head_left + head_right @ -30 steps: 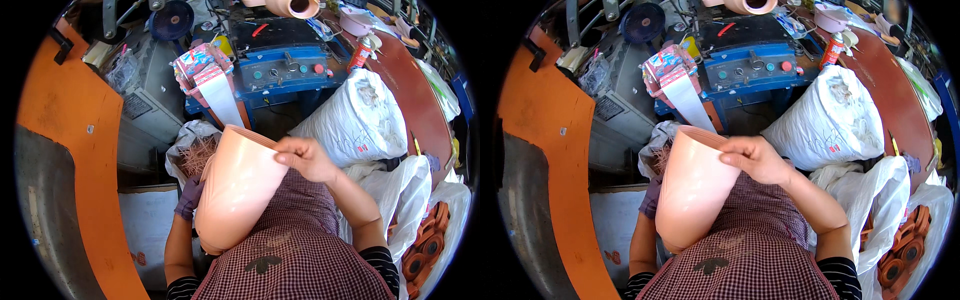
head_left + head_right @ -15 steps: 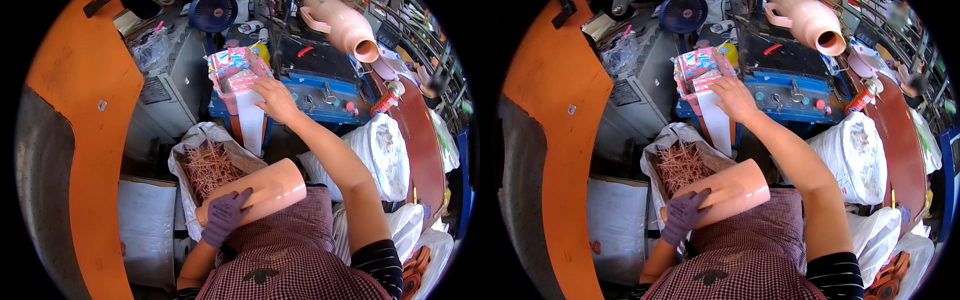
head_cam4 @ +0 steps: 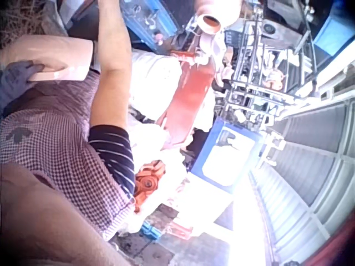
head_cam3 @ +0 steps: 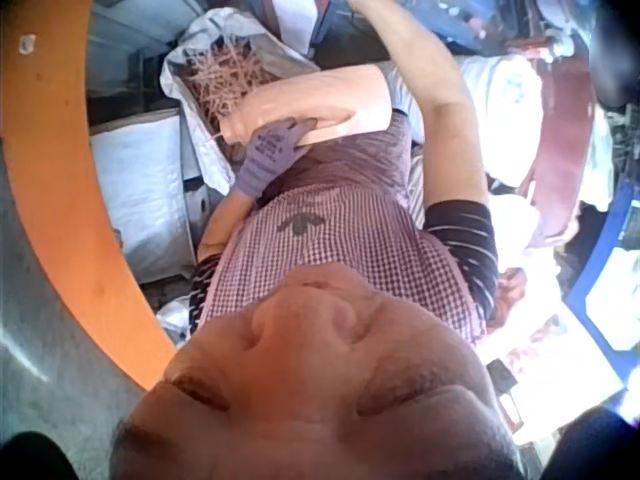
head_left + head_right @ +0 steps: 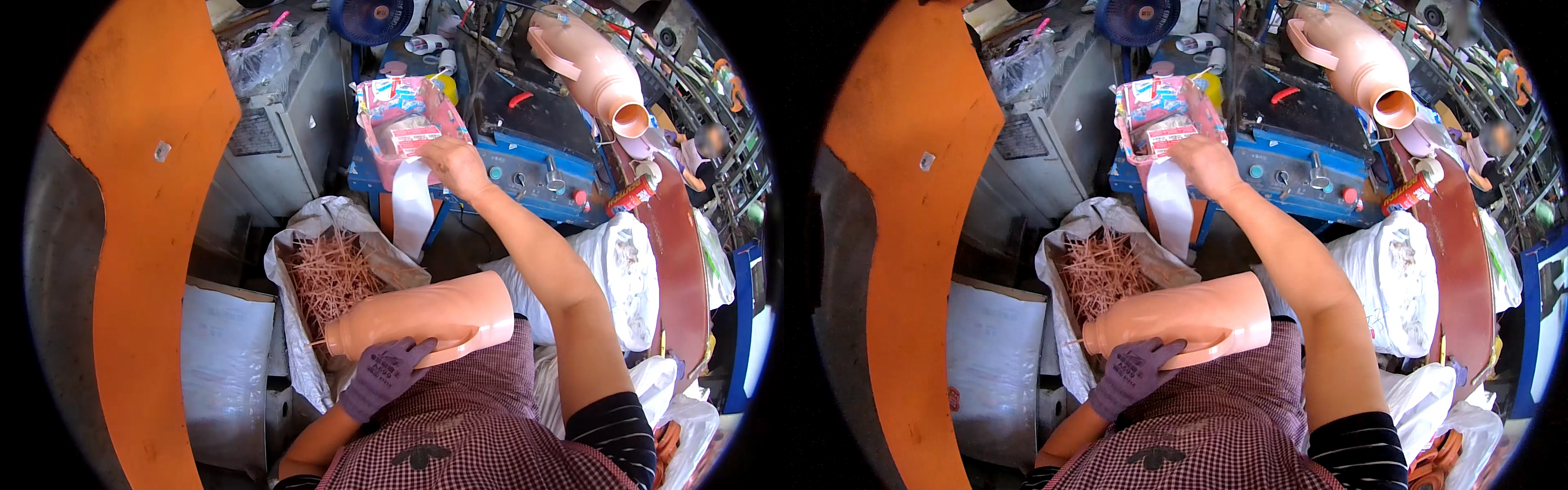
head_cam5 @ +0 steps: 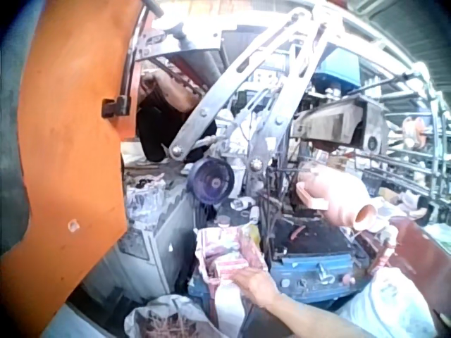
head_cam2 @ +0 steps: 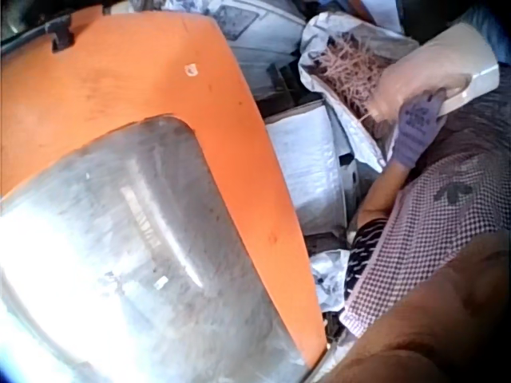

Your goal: The person repeatedly assembles pink plastic pitchers by inserting a red filter into the opening, attaching an orange handle, and placing the finished unit on a nearby table. The process is repeated for multiple units in a continuous loop.

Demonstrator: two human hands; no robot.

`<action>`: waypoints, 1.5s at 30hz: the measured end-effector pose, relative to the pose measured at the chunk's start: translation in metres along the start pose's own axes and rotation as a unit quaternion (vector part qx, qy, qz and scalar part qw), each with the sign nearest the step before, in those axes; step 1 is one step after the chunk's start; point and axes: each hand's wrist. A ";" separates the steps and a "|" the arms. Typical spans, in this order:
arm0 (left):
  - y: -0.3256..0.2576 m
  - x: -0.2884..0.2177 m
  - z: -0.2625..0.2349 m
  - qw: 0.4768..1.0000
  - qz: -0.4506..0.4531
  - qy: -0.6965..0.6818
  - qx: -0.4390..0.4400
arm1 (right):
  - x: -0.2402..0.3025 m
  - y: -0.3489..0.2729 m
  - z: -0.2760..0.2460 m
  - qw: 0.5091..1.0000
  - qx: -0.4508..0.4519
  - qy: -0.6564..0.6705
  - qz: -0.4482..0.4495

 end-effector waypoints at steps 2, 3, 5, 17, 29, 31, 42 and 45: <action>-0.001 0.001 0.003 1.000 0.001 0.002 0.003 | 0.000 -0.002 -0.009 1.000 0.001 0.000 -0.004; -0.002 0.002 0.003 1.000 -0.003 0.008 0.004 | 0.006 0.000 -0.020 1.000 0.000 0.000 -0.009; -0.003 0.001 0.006 1.000 -0.008 0.018 0.005 | 0.013 -0.005 -0.035 1.000 0.001 -0.007 -0.017; -0.005 0.001 0.006 1.000 -0.013 0.014 0.017 | 0.019 -0.013 -0.012 0.987 0.028 0.124 0.102; -0.007 -0.008 0.006 0.999 -0.011 0.029 0.016 | 0.013 0.007 0.008 0.998 0.001 0.034 0.053; -0.006 -0.011 0.003 0.999 -0.035 0.021 0.010 | 0.015 0.002 0.013 0.999 -0.031 0.013 0.035; 0.006 -0.025 -0.006 0.990 -0.133 0.010 -0.052 | 0.038 -0.044 0.000 0.993 -0.082 0.013 -0.085; 0.004 -0.027 -0.004 0.988 -0.142 0.011 -0.059 | 0.079 -0.095 -0.050 0.994 -0.069 0.088 0.005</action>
Point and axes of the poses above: each hand's wrist, its own y-axis towards the middle knuckle, its own z-axis out of the palm, x = y × z, and after that the axes turned 8 degrees about x, right-handed
